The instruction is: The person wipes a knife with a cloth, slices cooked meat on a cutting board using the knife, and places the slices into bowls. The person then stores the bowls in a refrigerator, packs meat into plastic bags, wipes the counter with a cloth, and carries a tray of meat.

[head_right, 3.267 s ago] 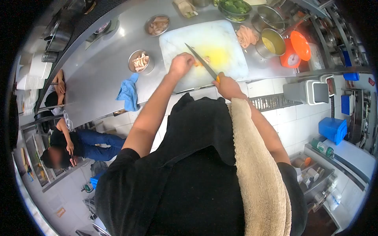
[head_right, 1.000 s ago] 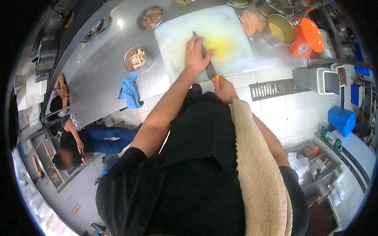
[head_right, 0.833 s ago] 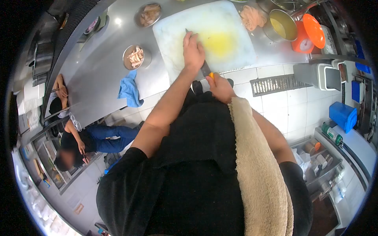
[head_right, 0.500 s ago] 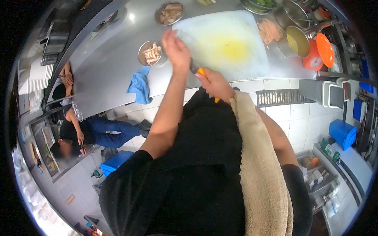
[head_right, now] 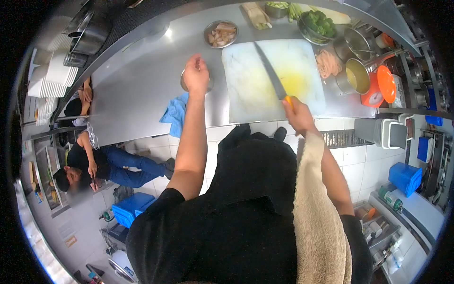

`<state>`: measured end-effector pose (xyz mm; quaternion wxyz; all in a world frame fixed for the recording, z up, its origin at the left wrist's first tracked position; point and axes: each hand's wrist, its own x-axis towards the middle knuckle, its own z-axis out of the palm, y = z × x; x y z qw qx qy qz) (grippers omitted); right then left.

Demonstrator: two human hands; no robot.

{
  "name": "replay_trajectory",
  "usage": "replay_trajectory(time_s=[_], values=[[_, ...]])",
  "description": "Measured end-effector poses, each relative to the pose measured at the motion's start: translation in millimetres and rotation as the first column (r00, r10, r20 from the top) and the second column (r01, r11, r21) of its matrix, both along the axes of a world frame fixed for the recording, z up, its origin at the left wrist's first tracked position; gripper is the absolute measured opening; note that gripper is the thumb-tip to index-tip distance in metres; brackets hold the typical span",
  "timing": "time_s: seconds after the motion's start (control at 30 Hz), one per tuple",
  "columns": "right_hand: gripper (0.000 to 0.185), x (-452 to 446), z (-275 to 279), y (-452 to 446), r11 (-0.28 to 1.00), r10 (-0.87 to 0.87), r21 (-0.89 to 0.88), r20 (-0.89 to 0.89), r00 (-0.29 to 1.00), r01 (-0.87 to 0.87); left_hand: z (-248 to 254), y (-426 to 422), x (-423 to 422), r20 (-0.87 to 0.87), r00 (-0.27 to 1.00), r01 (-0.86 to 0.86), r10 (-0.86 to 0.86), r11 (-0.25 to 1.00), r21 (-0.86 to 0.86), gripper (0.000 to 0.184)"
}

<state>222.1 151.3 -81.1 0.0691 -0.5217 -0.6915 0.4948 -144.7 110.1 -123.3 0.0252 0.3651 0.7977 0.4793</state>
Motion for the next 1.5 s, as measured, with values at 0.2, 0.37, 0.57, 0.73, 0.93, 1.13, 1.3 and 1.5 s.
replay_trajectory(time_s=[0.2, 0.37, 0.57, 0.73, 0.93, 1.13, 1.3, 1.5], values=[[0.038, 70, -52, 0, 0.932, 0.014, 0.337, 0.326, 0.945, -0.130, 11, 84, -33, -0.156, 0.979, 0.076, -0.128, 0.950, -0.303, 0.028], [0.038, 72, -50, -20, 0.936, -0.084, 0.348, 0.359, 0.929, -0.050, 4, 160, -58, -0.246, 0.887, 0.204, -0.391, 0.808, -0.552, 0.045], [0.040, 73, -55, -21, 0.917, -0.116, 0.397, 0.354, 0.928, -0.037, -30, 205, -72, -0.251, 0.798, 0.267, -0.548, 0.694, -0.669, 0.047], [0.040, 74, -53, -20, 0.932, -0.101, 0.359, 0.366, 0.925, -0.040, -11, 207, -72, -0.178, 0.823, 0.232, -0.539, 0.606, -0.761, 0.040], [0.040, 75, -49, -15, 0.941, -0.101, 0.338, 0.338, 0.936, -0.020, -4, 193, -87, -0.023, 0.921, 0.322, -0.388, 0.793, -0.517, 0.036], [0.042, 84, -57, -6, 0.968, -0.058, 0.249, 0.360, 0.931, -0.036, 51, 104, 18, 0.580, 0.658, 0.590, -0.480, 0.807, -0.001, 0.033], [0.042, 82, -49, 5, 0.956, -0.002, 0.273, 0.380, 0.925, -0.110, -29, 38, 144, 0.696, 0.627, 0.562, -0.350, 0.822, -0.092, 0.033], [0.038, 55, -14, 0, 0.949, -0.017, 0.290, 0.435, 0.900, -0.123, -23, 13, 145, 0.222, 0.867, 0.493, -0.446, 0.704, -0.512, 0.033]])
